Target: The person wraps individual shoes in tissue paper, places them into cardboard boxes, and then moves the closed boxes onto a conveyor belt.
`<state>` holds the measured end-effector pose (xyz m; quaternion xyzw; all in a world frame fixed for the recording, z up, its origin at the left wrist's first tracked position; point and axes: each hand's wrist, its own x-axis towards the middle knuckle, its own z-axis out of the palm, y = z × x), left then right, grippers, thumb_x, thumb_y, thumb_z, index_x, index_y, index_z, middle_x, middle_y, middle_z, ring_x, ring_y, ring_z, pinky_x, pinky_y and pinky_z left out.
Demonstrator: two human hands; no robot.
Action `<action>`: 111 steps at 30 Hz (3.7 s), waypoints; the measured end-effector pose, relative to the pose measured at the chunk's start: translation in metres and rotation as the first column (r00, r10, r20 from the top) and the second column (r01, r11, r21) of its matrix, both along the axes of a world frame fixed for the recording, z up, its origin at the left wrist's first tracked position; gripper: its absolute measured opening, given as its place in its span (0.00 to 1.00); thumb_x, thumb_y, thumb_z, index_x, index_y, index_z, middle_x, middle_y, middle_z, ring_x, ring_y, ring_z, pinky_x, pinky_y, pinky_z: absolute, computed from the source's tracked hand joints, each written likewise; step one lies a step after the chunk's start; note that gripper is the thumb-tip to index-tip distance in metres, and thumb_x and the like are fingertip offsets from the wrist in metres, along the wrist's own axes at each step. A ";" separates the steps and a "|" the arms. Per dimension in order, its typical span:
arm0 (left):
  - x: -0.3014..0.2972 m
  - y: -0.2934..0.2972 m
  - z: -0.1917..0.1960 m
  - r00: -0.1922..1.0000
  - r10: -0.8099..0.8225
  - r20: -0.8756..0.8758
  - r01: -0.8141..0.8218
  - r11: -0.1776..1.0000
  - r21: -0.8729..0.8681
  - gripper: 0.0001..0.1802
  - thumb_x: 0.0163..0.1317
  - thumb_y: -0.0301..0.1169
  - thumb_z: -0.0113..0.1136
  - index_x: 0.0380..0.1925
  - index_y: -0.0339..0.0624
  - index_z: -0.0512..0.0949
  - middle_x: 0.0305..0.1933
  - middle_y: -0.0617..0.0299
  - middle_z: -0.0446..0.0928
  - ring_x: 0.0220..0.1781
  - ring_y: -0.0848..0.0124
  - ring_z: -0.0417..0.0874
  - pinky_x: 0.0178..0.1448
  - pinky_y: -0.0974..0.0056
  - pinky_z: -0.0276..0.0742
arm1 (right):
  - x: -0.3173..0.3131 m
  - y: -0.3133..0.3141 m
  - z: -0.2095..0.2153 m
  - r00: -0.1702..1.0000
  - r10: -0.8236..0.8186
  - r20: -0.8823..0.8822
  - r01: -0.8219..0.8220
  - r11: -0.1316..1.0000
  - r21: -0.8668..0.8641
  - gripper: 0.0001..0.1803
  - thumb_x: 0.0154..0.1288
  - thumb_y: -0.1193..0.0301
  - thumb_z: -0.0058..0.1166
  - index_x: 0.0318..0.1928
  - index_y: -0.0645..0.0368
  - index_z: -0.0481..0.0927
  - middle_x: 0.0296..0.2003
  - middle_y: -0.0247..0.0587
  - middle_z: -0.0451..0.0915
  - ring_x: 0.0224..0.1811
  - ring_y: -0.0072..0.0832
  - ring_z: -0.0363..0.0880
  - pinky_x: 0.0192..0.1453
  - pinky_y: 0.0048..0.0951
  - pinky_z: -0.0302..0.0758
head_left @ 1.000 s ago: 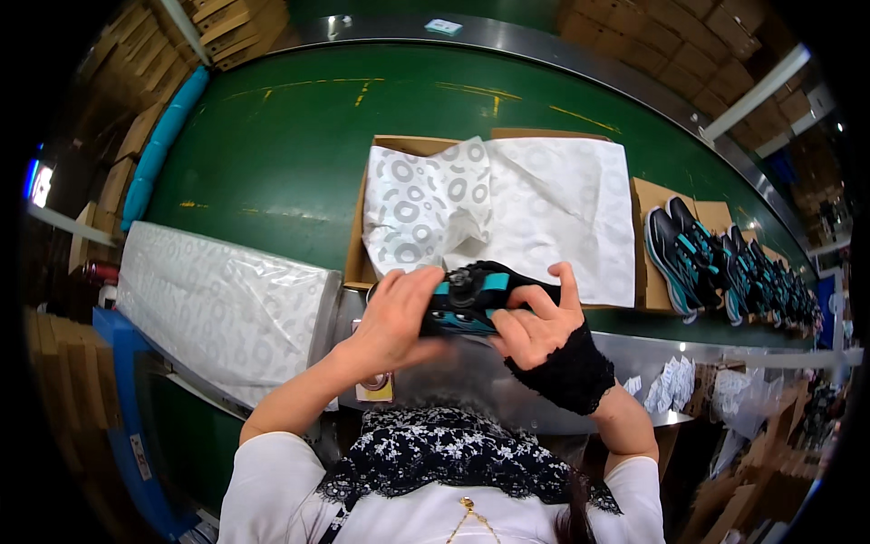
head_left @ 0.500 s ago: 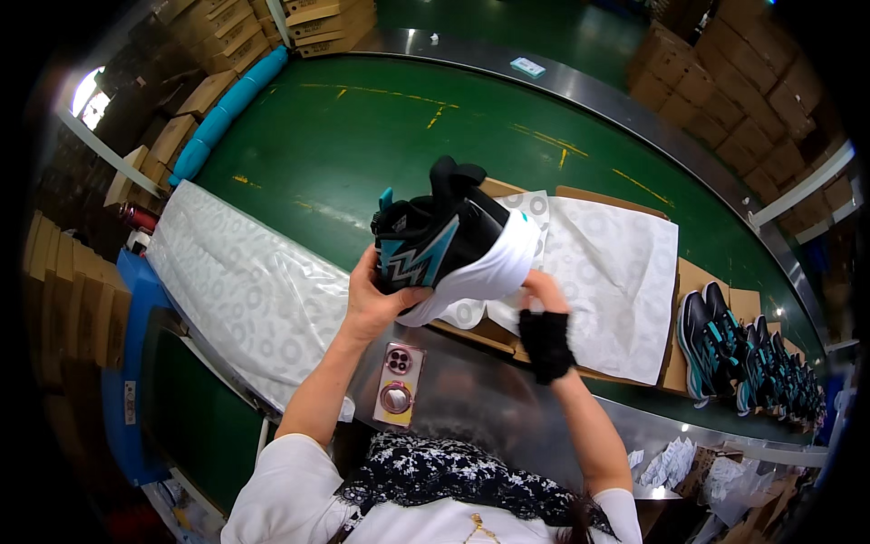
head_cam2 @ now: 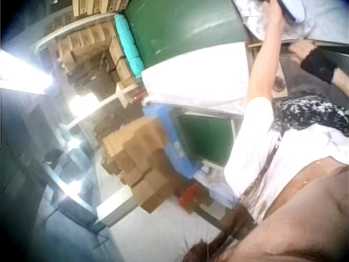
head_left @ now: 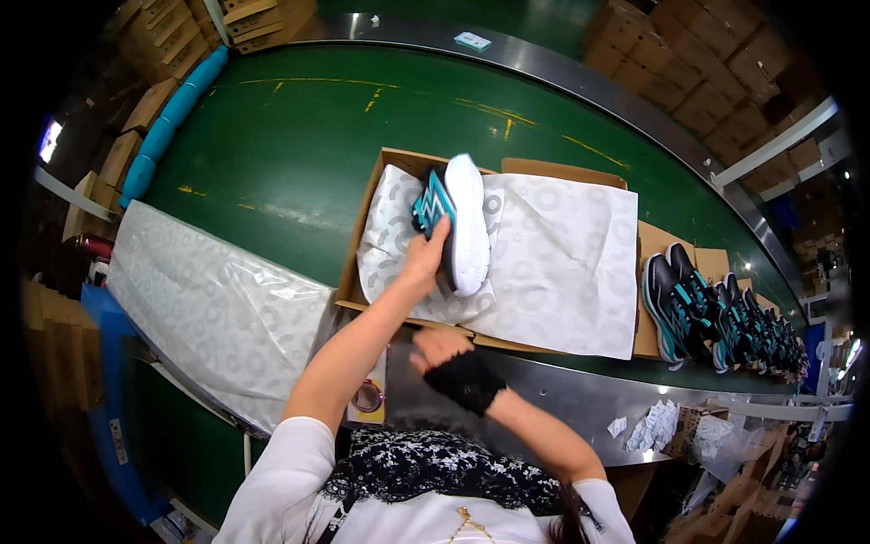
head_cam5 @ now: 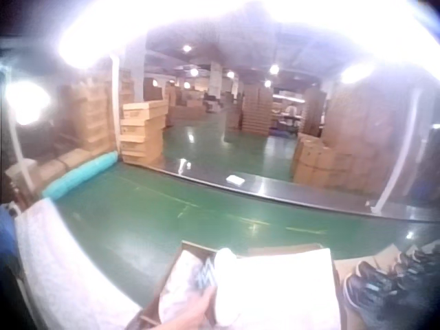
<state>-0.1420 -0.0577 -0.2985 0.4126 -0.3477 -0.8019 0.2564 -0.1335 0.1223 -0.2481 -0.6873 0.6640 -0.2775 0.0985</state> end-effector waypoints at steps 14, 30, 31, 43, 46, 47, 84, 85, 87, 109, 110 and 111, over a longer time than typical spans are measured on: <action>-0.020 0.019 -0.017 0.754 -0.193 0.628 0.516 0.766 -0.384 0.33 0.51 0.47 0.60 0.42 0.25 0.65 0.36 0.42 0.74 0.35 0.55 0.79 0.32 0.59 0.76 | -0.084 0.069 -0.016 0.062 -0.600 0.798 0.621 0.649 0.439 0.24 0.51 0.73 0.55 0.51 0.60 0.68 0.49 0.41 0.71 0.48 0.30 0.70 0.48 0.32 0.69; 0.053 0.023 -0.009 0.800 -0.104 0.591 0.463 0.734 -0.497 0.29 0.61 0.50 0.41 0.42 0.30 0.71 0.39 0.42 0.73 0.44 0.56 0.72 0.48 0.58 0.66 | -0.078 0.052 -0.050 0.751 -0.439 -0.493 0.484 0.874 -0.041 0.29 0.54 0.78 0.42 0.58 0.41 0.65 0.60 0.50 0.59 0.62 0.50 0.55 0.56 0.61 0.51; 0.053 0.019 -0.007 0.824 -0.191 0.533 0.423 0.833 -0.357 0.30 0.59 0.51 0.43 0.44 0.32 0.71 0.41 0.45 0.73 0.44 0.57 0.73 0.48 0.57 0.66 | -0.078 0.054 -0.047 0.760 -0.438 -0.480 0.487 0.873 -0.026 0.29 0.53 0.78 0.42 0.57 0.41 0.66 0.60 0.51 0.60 0.62 0.50 0.55 0.56 0.61 0.52; 0.085 0.016 0.091 0.920 -0.332 -0.209 0.370 0.910 0.185 0.43 0.42 0.67 0.46 0.56 0.54 0.64 0.59 0.54 0.62 0.59 0.52 0.59 0.56 0.37 0.50 | -0.108 0.058 0.099 0.818 -0.572 -0.068 0.465 0.725 -0.507 0.29 0.43 0.83 0.51 0.52 0.59 0.69 0.54 0.48 0.65 0.54 0.43 0.65 0.56 0.36 0.63; 0.126 0.016 0.111 0.955 -0.229 -0.190 0.260 0.953 0.158 0.42 0.43 0.66 0.47 0.55 0.53 0.65 0.57 0.55 0.64 0.57 0.56 0.62 0.55 0.42 0.54 | -0.101 0.088 0.075 0.833 -0.552 -0.030 0.502 0.779 -0.375 0.27 0.43 0.82 0.53 0.49 0.60 0.70 0.55 0.50 0.64 0.54 0.45 0.66 0.56 0.37 0.64; 0.141 0.022 0.123 0.971 -0.144 -0.190 0.173 0.974 0.144 0.39 0.46 0.63 0.46 0.54 0.50 0.66 0.55 0.55 0.66 0.54 0.58 0.66 0.52 0.47 0.60 | -0.102 0.099 0.061 0.851 -0.525 -0.019 0.491 0.807 -0.328 0.26 0.43 0.82 0.54 0.49 0.61 0.71 0.55 0.51 0.64 0.53 0.45 0.66 0.56 0.37 0.64; -0.040 0.250 0.187 0.932 -0.270 0.242 0.316 0.279 -0.907 0.14 0.57 0.33 0.58 0.37 0.31 0.76 0.33 0.61 0.77 0.36 0.78 0.75 0.40 0.74 0.70 | -0.199 0.223 0.192 0.978 -0.190 -0.087 0.209 0.901 0.380 0.27 0.40 0.48 0.62 0.20 0.64 0.75 0.16 0.48 0.70 0.22 0.32 0.73 0.31 0.29 0.70; -0.049 0.248 0.184 0.927 -0.225 0.299 0.333 0.135 -0.933 0.14 0.56 0.33 0.58 0.36 0.31 0.76 0.32 0.62 0.77 0.35 0.79 0.75 0.39 0.75 0.70 | -0.194 0.218 0.189 0.987 -0.147 -0.067 0.161 0.912 0.378 0.28 0.40 0.48 0.62 0.21 0.64 0.75 0.16 0.48 0.70 0.22 0.32 0.73 0.31 0.29 0.70; -0.055 0.230 0.173 0.808 -0.355 0.471 0.572 0.279 -0.771 0.14 0.56 0.33 0.58 0.35 0.31 0.77 0.30 0.63 0.77 0.32 0.79 0.75 0.36 0.75 0.70 | -0.185 0.213 0.183 0.993 -0.112 -0.031 0.115 0.922 0.371 0.28 0.40 0.48 0.62 0.22 0.64 0.76 0.17 0.48 0.71 0.23 0.34 0.74 0.30 0.29 0.70; -0.041 0.244 0.086 0.459 -0.306 0.834 0.862 -0.072 -0.501 0.21 0.53 0.44 0.57 0.24 0.31 0.77 0.29 0.44 0.77 0.33 0.53 0.77 0.40 0.58 0.71 | -0.248 0.220 -0.065 0.570 -0.623 -0.536 0.706 0.705 -0.069 0.30 0.54 0.57 0.47 0.58 0.51 0.63 0.61 0.52 0.56 0.62 0.48 0.55 0.54 0.67 0.53; -0.047 0.246 0.087 0.398 -0.280 0.874 0.887 -0.124 -0.444 0.21 0.53 0.44 0.57 0.28 0.31 0.77 0.31 0.44 0.76 0.36 0.52 0.77 0.43 0.58 0.71 | -0.260 0.228 -0.072 0.604 -0.667 -0.437 0.708 0.700 -0.091 0.30 0.57 0.57 0.44 0.60 0.50 0.60 0.63 0.54 0.53 0.65 0.51 0.50 0.57 0.70 0.45; -0.040 0.237 0.069 0.539 -0.265 0.799 0.797 -0.146 -0.586 0.22 0.54 0.44 0.57 0.34 0.31 0.76 0.37 0.43 0.75 0.42 0.50 0.75 0.48 0.57 0.70 | -0.255 0.219 -0.057 0.653 -0.626 -0.426 0.726 0.678 0.117 0.27 0.62 0.57 0.38 0.61 0.48 0.59 0.64 0.50 0.51 0.67 0.46 0.47 0.60 0.68 0.40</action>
